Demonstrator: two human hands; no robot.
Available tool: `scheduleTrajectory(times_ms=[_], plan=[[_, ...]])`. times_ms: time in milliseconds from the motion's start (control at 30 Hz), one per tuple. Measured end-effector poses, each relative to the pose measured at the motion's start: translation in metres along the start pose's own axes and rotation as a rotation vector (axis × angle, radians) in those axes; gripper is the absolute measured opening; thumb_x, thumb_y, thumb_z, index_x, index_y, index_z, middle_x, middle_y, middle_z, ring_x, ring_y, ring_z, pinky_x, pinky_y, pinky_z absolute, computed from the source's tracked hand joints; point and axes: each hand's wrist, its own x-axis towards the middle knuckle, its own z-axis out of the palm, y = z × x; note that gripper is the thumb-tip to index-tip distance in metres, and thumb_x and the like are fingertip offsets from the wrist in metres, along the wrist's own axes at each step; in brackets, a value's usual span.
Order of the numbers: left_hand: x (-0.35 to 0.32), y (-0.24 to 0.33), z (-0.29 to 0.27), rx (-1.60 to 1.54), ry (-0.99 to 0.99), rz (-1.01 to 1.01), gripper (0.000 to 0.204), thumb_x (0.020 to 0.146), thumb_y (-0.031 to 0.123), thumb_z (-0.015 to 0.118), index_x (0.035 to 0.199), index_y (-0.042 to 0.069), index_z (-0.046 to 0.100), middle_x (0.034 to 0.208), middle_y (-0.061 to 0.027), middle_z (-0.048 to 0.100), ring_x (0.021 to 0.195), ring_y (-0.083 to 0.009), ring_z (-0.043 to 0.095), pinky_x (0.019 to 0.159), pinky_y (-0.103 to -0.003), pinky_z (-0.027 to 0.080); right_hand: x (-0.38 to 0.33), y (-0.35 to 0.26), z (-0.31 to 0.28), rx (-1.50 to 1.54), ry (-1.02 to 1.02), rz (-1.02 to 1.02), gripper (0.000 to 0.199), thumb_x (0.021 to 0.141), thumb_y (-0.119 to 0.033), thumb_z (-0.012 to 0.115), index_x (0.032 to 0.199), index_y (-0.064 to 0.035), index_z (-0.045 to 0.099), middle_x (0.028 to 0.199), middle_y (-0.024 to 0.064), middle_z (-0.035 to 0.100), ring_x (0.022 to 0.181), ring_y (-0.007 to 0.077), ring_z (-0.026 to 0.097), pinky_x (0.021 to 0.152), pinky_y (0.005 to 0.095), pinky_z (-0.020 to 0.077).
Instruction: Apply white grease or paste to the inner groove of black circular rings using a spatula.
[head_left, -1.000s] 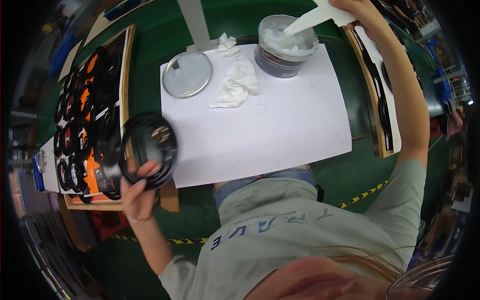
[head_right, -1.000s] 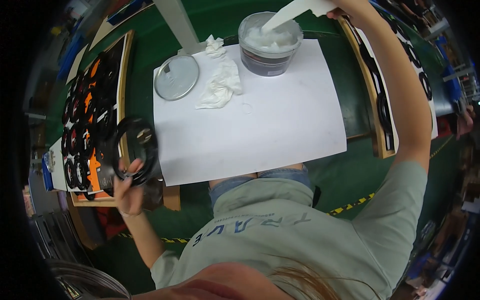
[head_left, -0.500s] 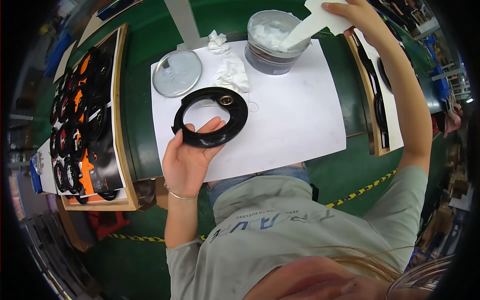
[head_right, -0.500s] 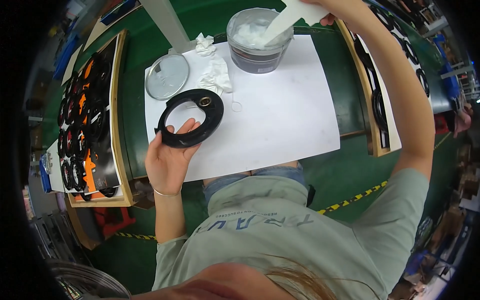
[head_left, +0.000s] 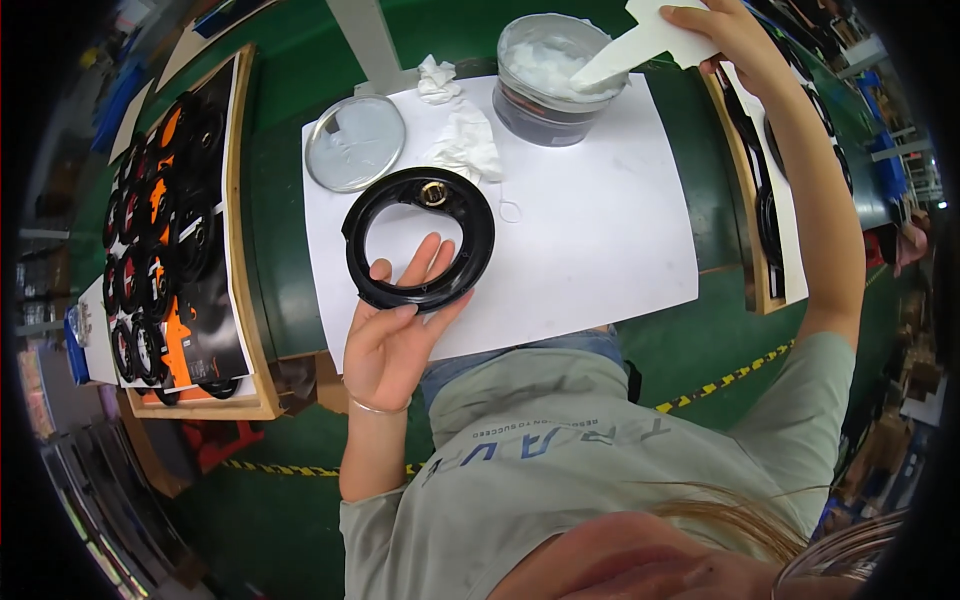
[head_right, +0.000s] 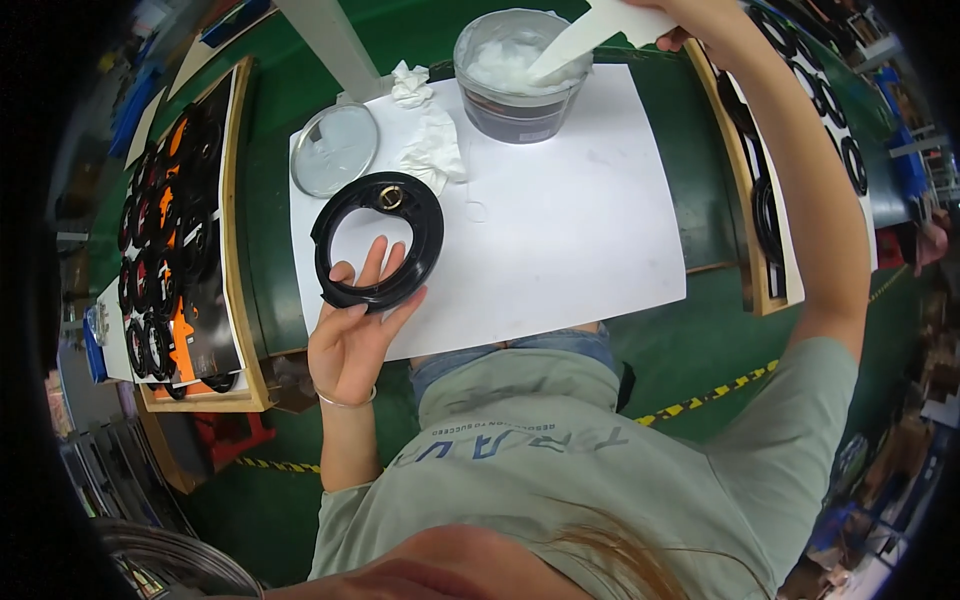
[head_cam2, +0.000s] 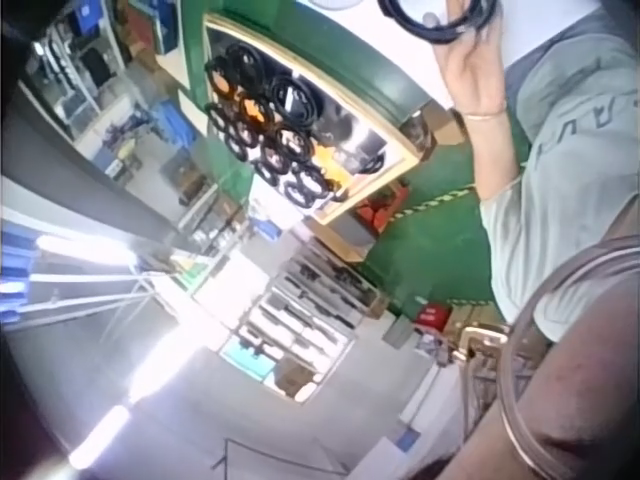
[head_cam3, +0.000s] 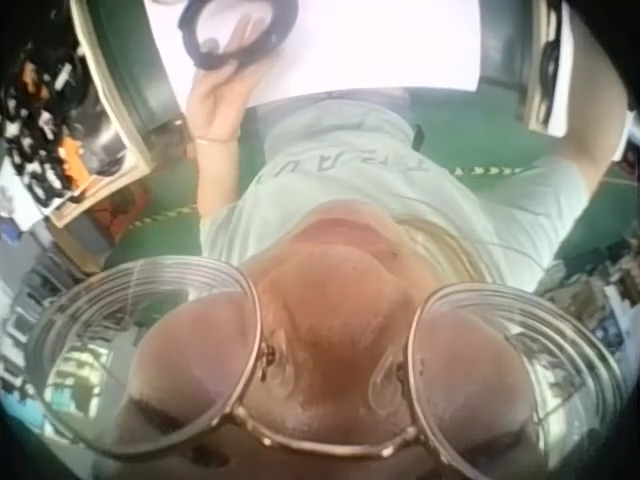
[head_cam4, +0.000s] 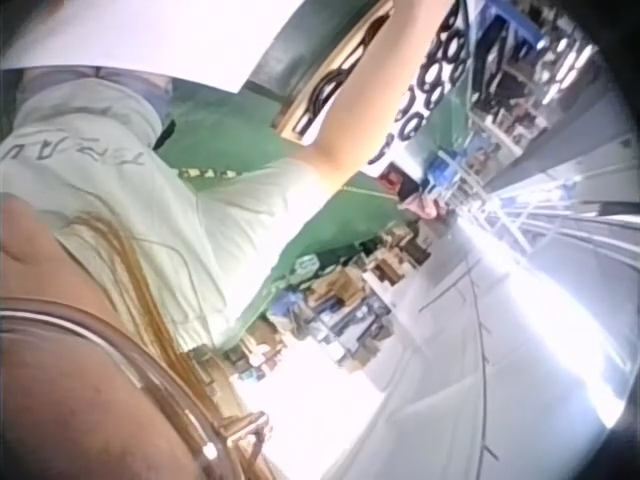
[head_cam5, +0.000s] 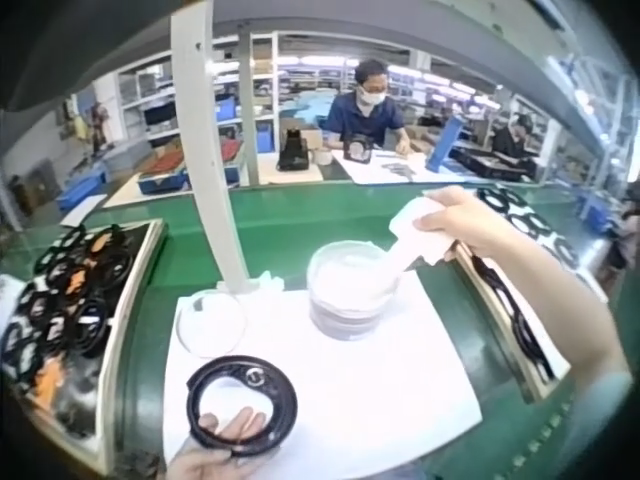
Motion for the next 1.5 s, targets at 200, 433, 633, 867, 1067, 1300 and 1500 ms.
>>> scheduleTrajectory(times_ms=[200, 433, 633, 867, 1067, 1300, 1500], plan=[[0.003, -0.005, 0.001, 0.027, 0.028, -0.005, 0.046, 0.075, -0.017, 0.036, 0.108, 0.013, 0.048, 0.140, -0.0253, 0.027, 0.134, -0.0367, 0.019, 0.106, -0.061, 0.021, 0.004, 0.008, 0.001, -0.030, -0.048, 0.022, 0.024, 0.079, -0.011, 0.060, 0.096, 0.0060, 0.058, 0.072, 0.0107, 0.061, 0.053, 0.0155, 0.059, 0.038, 0.0244, 0.0414], [-0.001, -0.005, 0.001, 0.093, -0.006, -0.004, 0.046, 0.075, -0.018, 0.036, 0.107, 0.013, 0.047, 0.139, -0.0284, 0.027, 0.133, -0.0380, 0.021, 0.106, -0.060, 0.022, 0.020, 0.038, 0.002, 0.185, -0.108, 0.205, 0.016, 0.080, -0.008, 0.058, 0.088, 0.0054, 0.060, 0.064, 0.0109, 0.060, 0.044, 0.0152, 0.053, 0.035, 0.0253, 0.0366], [0.000, -0.007, 0.002, 0.110, -0.018, -0.003, 0.043, 0.074, -0.017, 0.036, 0.104, 0.013, 0.046, 0.135, -0.0294, 0.034, 0.131, -0.0393, 0.026, 0.105, -0.060, 0.024, 0.025, 0.048, -0.005, 0.324, -0.047, 0.223, 0.013, 0.081, -0.008, 0.058, 0.086, 0.0039, 0.060, 0.064, 0.0095, 0.059, 0.043, 0.0147, 0.052, 0.034, 0.0250, 0.0364], [0.017, -0.013, 0.025, 0.234, 0.004, 0.021, 0.039, 0.074, -0.012, 0.038, 0.103, 0.013, 0.045, 0.127, -0.0325, 0.041, 0.122, -0.0431, 0.039, 0.101, -0.058, 0.032, -0.022, 0.036, -0.004, 0.442, -0.026, -0.196, 0.024, 0.083, -0.014, 0.059, 0.100, 0.0019, 0.057, 0.071, 0.0112, 0.060, 0.050, 0.0173, 0.057, 0.040, 0.0262, 0.0423], [0.027, -0.018, 0.042, 0.244, -0.004, 0.003, 0.042, 0.072, -0.009, 0.037, 0.107, 0.013, 0.046, 0.124, -0.0363, 0.041, 0.120, -0.0472, 0.040, 0.095, -0.057, 0.040, -0.097, 0.049, 0.009, 0.059, 0.325, -0.746, 0.022, 0.083, -0.016, 0.064, 0.098, -0.0019, 0.057, 0.092, 0.0067, 0.061, 0.076, 0.0114, 0.058, 0.063, 0.0200, 0.0442], [0.028, -0.017, 0.046, 0.217, -0.031, -0.080, 0.044, 0.070, -0.009, 0.034, 0.107, 0.012, 0.045, 0.122, -0.0372, 0.042, 0.118, -0.0484, 0.040, 0.093, -0.059, 0.041, -0.119, 0.041, 0.003, -0.426, -0.058, -1.307, 0.024, 0.066, -0.003, 0.068, 0.085, -0.0019, 0.054, 0.074, 0.0117, 0.064, 0.062, 0.0250, 0.061, 0.054, 0.0310, 0.0490], [0.025, -0.014, 0.047, 0.199, -0.026, -0.116, 0.043, 0.069, -0.007, 0.035, 0.106, 0.012, 0.046, 0.121, -0.0366, 0.044, 0.117, -0.0487, 0.041, 0.090, -0.061, 0.043, -0.124, 0.032, 0.009, -0.619, -0.106, -1.462, 0.023, 0.070, -0.005, 0.063, 0.086, -0.0033, 0.046, 0.077, 0.0176, 0.063, 0.061, 0.0274, 0.061, 0.051, 0.0328, 0.0485]])
